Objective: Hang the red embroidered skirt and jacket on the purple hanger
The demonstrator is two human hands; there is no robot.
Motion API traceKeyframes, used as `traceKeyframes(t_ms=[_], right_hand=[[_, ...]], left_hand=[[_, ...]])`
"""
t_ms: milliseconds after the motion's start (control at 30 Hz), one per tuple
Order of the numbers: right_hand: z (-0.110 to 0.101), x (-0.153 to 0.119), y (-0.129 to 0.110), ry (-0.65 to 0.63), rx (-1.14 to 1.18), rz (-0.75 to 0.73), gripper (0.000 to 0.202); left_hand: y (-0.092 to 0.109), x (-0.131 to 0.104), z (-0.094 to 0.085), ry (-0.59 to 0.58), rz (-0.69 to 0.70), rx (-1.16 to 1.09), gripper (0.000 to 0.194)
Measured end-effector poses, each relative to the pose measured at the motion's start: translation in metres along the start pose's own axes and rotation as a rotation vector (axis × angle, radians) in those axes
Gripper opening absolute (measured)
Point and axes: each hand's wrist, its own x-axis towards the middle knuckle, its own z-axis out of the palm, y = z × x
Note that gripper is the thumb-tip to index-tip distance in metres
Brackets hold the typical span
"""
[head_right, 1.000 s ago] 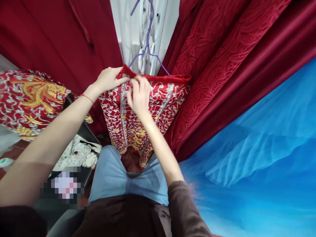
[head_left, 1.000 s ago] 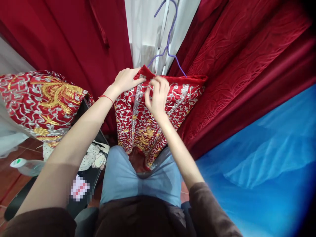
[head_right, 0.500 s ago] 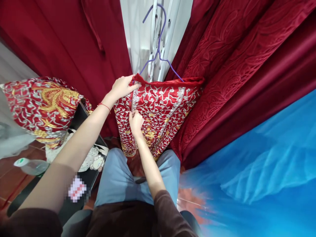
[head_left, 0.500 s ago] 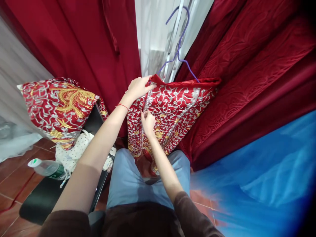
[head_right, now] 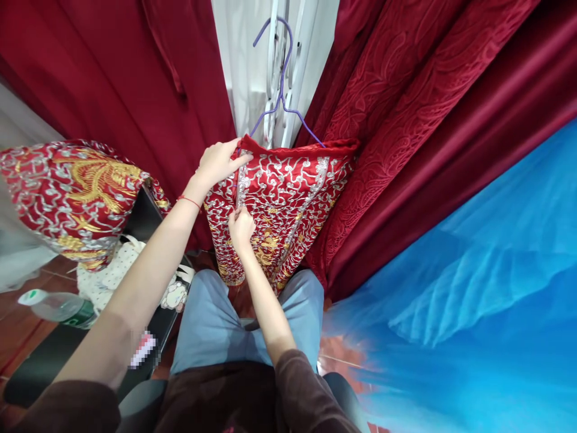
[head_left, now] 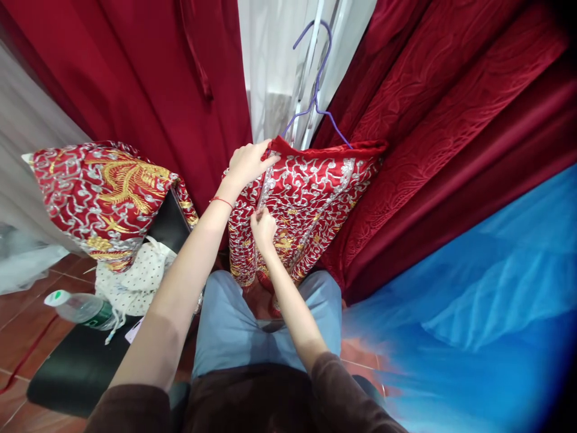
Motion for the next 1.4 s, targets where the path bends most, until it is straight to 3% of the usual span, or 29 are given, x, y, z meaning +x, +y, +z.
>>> traceKeyframes(t_ms=[133,300,733,900,1100,1200,1300,1400], right_hand=[[-0.003,-0.001,0.008,-0.069,0.198,0.084,0.016],[-0.004,-0.001,0.017,-0.247,0.404,0.104,0.029],[-0.012,-0.009,0.021,-0.362,0.787,0.081,0.023],[-0.022,0.003,0.008,-0.356,0.799,0.110,0.024],[-0.047,0.029,-0.037,-0.282,0.831,0.094,0.024],[-0.062,0.029,-0.052,-0.257,0.853,0.038,0.024],[-0.064,0.014,-0.044,-0.238,0.840,-0.026,0.024],[-0.052,-0.007,-0.016,-0.280,0.739,0.012,0.025]], left_hand=[[0.004,-0.002,-0.001,-0.009,-0.009,0.024,0.048],[0.008,-0.003,-0.004,-0.036,-0.053,0.068,0.047],[0.009,-0.002,-0.004,-0.012,-0.080,0.122,0.048],[0.004,0.002,0.002,0.026,-0.067,0.092,0.047],[0.006,0.004,0.009,0.022,-0.050,0.051,0.046],[0.009,0.005,0.009,0.009,-0.061,0.059,0.046],[0.009,0.005,0.006,0.010,-0.065,0.071,0.046],[0.006,0.004,0.000,-0.009,-0.056,0.082,0.046]])
